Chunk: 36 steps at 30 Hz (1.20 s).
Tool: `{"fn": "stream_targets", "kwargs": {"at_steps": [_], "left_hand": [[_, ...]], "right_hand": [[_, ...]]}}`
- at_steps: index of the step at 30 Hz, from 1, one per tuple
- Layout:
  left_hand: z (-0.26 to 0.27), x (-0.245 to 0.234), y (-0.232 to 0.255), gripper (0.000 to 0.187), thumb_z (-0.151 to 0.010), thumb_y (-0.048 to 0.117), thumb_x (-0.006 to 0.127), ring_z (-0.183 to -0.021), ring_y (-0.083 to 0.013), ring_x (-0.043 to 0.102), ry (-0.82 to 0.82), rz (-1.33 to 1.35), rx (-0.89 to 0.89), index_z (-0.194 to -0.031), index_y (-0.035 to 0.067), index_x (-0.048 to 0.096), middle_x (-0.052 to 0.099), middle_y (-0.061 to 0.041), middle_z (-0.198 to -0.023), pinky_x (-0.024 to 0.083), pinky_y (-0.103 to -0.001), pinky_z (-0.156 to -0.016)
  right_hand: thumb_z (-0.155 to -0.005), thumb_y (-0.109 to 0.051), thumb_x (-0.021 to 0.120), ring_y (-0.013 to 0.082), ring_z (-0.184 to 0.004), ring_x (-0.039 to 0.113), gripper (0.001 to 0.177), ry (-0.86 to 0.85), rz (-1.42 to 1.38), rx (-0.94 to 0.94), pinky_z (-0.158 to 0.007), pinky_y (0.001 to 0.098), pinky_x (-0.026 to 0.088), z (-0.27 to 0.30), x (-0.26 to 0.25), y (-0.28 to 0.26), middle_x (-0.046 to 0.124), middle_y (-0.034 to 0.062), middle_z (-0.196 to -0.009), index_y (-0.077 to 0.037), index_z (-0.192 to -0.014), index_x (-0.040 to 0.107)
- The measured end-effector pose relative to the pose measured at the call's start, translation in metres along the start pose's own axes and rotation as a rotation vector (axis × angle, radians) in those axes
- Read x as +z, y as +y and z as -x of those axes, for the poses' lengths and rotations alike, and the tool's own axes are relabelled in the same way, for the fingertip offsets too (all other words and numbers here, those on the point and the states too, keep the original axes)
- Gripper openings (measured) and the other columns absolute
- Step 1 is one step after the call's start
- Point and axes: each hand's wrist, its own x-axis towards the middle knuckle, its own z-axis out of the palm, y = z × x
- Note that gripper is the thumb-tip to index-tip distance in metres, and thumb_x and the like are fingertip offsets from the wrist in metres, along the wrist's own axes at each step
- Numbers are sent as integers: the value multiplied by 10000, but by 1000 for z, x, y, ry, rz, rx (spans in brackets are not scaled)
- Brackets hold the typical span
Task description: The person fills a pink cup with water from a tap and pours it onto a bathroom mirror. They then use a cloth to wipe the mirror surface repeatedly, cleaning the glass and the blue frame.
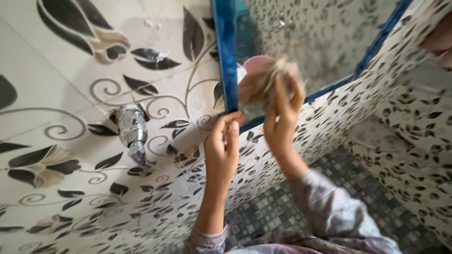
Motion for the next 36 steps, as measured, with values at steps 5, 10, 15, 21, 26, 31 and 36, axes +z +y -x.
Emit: {"fn": "stream_targets", "kwargs": {"at_steps": [5, 10, 15, 21, 26, 31, 36], "left_hand": [[-8, -14, -4, 319, -1084, 168, 479, -1104, -196, 733, -106, 57, -20, -1279, -33, 633, 758, -158, -1155, 562, -304, -975], [-14, -28, -11, 357, -1126, 205, 463, -1244, -229, 683, -227, 139, 0, -1340, -46, 600, 716, -187, -1290, 516, -321, -1095], [-16, -34, -16, 384, -1133, 193, 444, -1328, -246, 632, -288, 200, -42, -1404, -57, 550, 664, -196, -1376, 483, -334, -1142], [-21, -39, -21, 385, -1146, 177, 427, -1375, -266, 604, -326, 246, -12, -1426, -66, 532, 609, -197, -1463, 471, -353, -1191], [-26, -44, -22, 396, -1157, 179, 407, -1413, -283, 572, -377, 303, -30, -1435, -81, 516, 536, -191, -1547, 449, -364, -1215], [-29, -46, -23, 434, -1145, 231, 408, -1341, -278, 628, -346, 266, -108, -1406, -81, 558, 649, -211, -1403, 484, -360, -1160], [-33, -47, -21, 459, -1136, 274, 413, -1295, -258, 643, -340, 238, -109, -1392, -71, 575, 665, -203, -1375, 489, -347, -1130]], "right_hand": [[-951, 89, 668, 282, -1235, 519, 456, -54, -117, 276, -1034, 366, 491, 54, -7, -36, 473, 143, -1321, -36, -1388, 628], [-889, 99, 696, 249, -1188, 529, 461, -59, -142, 410, -935, 310, 503, 88, 17, -50, 494, 131, -1263, -29, -1326, 622], [-935, 107, 693, 186, -1104, 568, 320, -51, -230, 470, -836, 257, 524, 93, 24, -46, 559, 86, -1219, -47, -1199, 602], [-933, 107, 656, 153, -1003, 558, 273, 4, -361, 564, -782, 243, 484, 96, 38, -57, 540, 84, -1171, -34, -1157, 586], [-840, 118, 702, 203, -1028, 578, 288, -44, -254, 416, -866, 289, 506, 94, 43, -66, 531, 108, -1122, -7, -1086, 618], [-813, 117, 710, 230, -1021, 592, 286, -98, -246, 429, -883, 293, 509, 104, 46, -59, 552, 115, -1106, -13, -1048, 612], [-811, 95, 747, 204, -962, 588, 278, -127, -236, 468, -845, 290, 499, 94, 42, -65, 571, 98, -1044, -12, -1026, 607]]}}
